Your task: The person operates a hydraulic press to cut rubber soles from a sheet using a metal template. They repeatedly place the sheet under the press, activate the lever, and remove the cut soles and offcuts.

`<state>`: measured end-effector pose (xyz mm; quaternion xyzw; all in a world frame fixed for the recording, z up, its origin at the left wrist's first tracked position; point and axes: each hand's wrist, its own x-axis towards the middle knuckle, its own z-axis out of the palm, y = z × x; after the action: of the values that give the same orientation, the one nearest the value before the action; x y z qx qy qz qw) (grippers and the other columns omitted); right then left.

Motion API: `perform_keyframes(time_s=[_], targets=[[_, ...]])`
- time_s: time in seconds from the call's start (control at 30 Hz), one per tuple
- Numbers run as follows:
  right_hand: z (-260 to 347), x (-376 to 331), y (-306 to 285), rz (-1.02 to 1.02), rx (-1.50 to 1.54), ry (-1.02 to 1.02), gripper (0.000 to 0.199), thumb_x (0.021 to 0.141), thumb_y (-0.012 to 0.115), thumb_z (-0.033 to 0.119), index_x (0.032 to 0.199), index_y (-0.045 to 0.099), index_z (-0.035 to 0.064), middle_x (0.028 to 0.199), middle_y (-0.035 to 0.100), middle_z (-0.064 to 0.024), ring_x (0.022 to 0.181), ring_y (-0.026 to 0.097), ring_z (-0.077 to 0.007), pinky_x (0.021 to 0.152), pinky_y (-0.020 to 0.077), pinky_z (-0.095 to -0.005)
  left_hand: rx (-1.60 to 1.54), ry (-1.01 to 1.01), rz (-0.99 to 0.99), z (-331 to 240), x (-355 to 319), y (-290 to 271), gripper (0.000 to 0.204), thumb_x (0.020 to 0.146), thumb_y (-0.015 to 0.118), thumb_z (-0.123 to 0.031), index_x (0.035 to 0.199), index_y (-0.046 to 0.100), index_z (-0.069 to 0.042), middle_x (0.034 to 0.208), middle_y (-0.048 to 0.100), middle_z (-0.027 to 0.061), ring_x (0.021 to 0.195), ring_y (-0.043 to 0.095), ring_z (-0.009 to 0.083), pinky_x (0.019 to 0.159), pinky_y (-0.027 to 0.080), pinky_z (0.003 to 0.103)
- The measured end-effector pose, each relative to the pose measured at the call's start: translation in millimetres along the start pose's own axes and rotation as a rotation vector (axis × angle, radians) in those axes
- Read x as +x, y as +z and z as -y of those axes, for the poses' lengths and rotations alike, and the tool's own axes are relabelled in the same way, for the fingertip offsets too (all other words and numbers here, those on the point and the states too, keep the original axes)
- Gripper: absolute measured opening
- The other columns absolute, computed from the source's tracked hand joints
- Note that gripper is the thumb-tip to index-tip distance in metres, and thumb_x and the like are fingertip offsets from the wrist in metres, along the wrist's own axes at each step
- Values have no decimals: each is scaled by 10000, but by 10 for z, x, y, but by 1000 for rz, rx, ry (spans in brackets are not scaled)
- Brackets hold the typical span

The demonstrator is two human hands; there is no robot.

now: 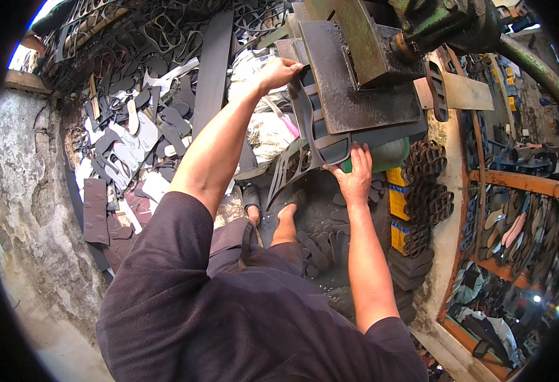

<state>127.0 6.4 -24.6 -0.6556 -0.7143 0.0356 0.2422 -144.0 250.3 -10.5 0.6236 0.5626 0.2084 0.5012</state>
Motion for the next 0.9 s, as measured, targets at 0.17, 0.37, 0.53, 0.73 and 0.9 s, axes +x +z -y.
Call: perform_keyframes(time_s=[0.17,0.37,0.53,0.73,0.9], targets=[[6,19,-17,-7,-1,-14,823,649,952,362,1297,635,-35,1361,641,-169,1358,516,-422,1124,449,-491,-5,-15,4,-81,-56,-20,533,1034,590,-475,1379,666,-76,1294,718,142,1176,672,249,1014,519,369],[73,28,-43,16,5,9,828,663,940,386,1310,634,-30,1384,632,-161,1385,495,-420,1135,443,-488,-54,-42,5,-14,-25,-14,508,1036,601,-455,1381,672,-89,1282,720,102,1157,651,200,995,507,347],[44,9,-22,40,0,13,831,688,916,419,1334,624,-15,1421,607,-157,1422,457,-418,1158,426,-484,-132,-22,60,76,-3,-38,476,1040,608,-420,1376,677,-89,1271,719,86,1152,634,174,1011,480,334],[5,-16,-1,33,1,5,842,694,914,421,1353,620,-13,1442,599,-155,1426,462,-405,1159,427,-471,-137,-22,84,53,-37,-55,489,1043,606,-405,1397,653,-72,1381,672,122,1294,594,215,1087,454,367],[21,-11,-10,49,-10,15,852,698,910,439,1364,618,-7,1451,595,-155,1439,454,-403,1156,432,-471,-132,-13,77,17,-96,-86,496,1041,611,-407,1403,648,-70,1391,664,135,1300,593,241,1084,463,377]])
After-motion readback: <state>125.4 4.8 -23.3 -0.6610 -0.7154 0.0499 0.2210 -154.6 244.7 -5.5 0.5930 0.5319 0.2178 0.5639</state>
